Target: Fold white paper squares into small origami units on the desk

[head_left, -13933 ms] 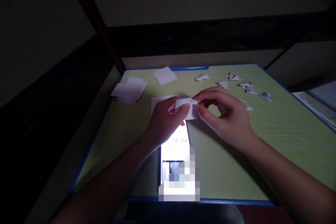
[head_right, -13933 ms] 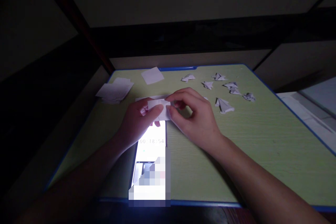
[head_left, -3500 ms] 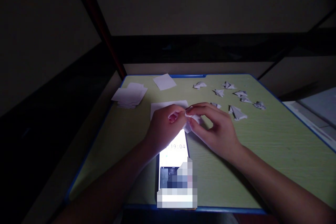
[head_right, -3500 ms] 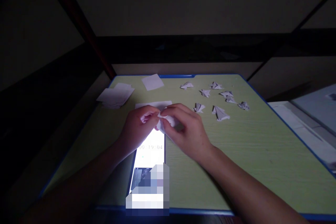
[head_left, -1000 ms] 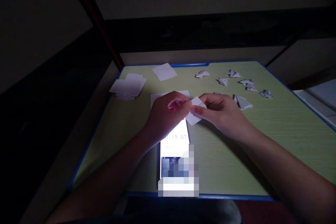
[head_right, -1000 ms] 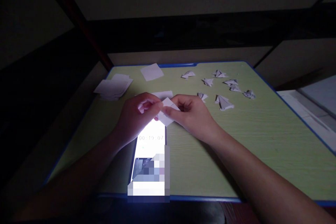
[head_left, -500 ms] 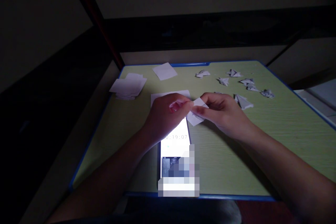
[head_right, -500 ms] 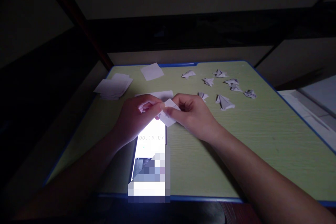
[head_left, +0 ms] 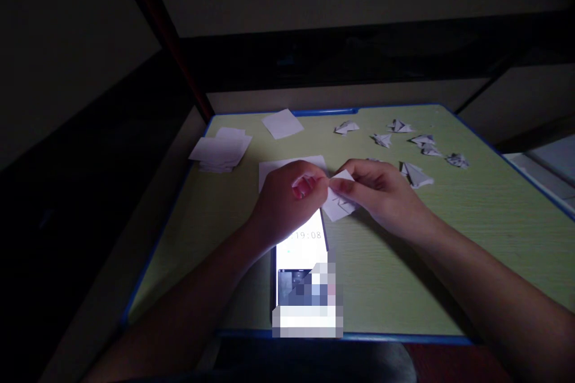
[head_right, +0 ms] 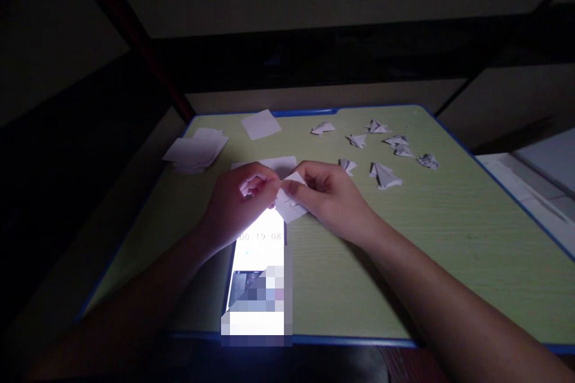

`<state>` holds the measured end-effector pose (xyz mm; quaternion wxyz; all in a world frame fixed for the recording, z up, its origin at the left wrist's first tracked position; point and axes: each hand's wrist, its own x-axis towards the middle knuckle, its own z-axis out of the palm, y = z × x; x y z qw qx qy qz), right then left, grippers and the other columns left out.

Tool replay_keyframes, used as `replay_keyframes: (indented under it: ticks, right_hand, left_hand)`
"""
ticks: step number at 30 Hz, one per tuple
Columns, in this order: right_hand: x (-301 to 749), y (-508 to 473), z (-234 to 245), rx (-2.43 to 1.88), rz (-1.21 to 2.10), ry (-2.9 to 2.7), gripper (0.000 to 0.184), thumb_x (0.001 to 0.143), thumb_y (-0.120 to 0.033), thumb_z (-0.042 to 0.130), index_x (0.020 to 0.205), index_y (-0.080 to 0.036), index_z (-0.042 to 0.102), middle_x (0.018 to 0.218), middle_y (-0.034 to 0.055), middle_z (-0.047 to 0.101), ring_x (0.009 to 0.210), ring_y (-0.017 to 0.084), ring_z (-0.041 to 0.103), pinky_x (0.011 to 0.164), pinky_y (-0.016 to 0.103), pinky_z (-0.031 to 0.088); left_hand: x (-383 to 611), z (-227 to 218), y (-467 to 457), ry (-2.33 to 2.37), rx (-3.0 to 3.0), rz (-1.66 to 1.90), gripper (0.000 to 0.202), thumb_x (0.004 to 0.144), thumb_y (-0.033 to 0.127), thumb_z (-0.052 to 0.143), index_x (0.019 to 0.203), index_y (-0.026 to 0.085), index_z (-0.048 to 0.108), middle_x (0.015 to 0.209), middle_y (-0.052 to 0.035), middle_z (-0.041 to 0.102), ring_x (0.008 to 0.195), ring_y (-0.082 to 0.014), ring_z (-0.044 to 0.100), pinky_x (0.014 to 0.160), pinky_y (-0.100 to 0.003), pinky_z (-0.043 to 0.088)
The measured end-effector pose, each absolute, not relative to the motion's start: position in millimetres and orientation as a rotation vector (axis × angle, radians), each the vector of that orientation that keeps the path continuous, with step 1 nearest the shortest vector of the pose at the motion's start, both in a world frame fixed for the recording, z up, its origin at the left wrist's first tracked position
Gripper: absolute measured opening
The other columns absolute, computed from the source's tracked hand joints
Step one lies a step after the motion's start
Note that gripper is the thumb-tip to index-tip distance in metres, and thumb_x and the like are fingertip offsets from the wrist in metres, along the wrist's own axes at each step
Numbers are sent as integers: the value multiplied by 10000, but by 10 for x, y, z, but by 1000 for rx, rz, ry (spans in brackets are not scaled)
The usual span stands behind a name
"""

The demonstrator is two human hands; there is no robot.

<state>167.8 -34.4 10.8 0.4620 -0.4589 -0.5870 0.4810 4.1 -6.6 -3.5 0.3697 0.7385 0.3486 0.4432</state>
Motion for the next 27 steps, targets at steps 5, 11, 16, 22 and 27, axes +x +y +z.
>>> replay_keyframes:
  ticks: [5, 11, 16, 22, 27]
  right_hand:
    - [1675, -362, 94, -1113, 1154, -1453, 195, 759, -271, 663, 615, -173, 576, 510, -53, 512, 448, 62, 405, 421, 213, 256]
    - [1668, -374, 95, -1144, 1155, -1436, 166, 760, -267, 654, 640, -176, 584, 520, -49, 522, 455, 71, 418, 420, 216, 264]
    - [1674, -349, 74, -1154, 1154, -1457, 155, 768, -274, 634, 655, -173, 600, 537, -42, 536, 472, 75, 436, 440, 218, 292]
    - [1664, -364, 86, -1135, 1102, -1459, 111, 757, -241, 615, 664, -179, 611, 536, -46, 538, 459, 74, 427, 425, 219, 268]
    - [1660, -373, 100, -1126, 1077, -1461, 107, 771, -229, 610, 676, -180, 614, 537, -47, 531, 466, 76, 426, 432, 221, 283]
  left_hand:
    - [36, -22, -74, 879, 1888, 1114, 78, 768, 175, 559, 693, 164, 576, 632, -1, 618, 605, -97, 577, 521, -200, 456]
    - [47, -10, -81, 900, 1869, 1108, 76, 757, 167, 561, 682, 168, 570, 601, 14, 601, 572, -89, 566, 514, -194, 456]
    - [52, -28, -81, 889, 1871, 1104, 75, 758, 161, 556, 684, 172, 566, 608, 14, 600, 577, -92, 564, 518, -197, 460]
    - [49, -44, -90, 851, 1951, 1083, 91, 776, 159, 549, 685, 168, 557, 629, -3, 608, 602, -96, 558, 514, -195, 446]
    - [49, -24, -102, 841, 1981, 1070, 106, 794, 163, 544, 689, 167, 551, 629, -1, 593, 597, -94, 541, 518, -201, 440]
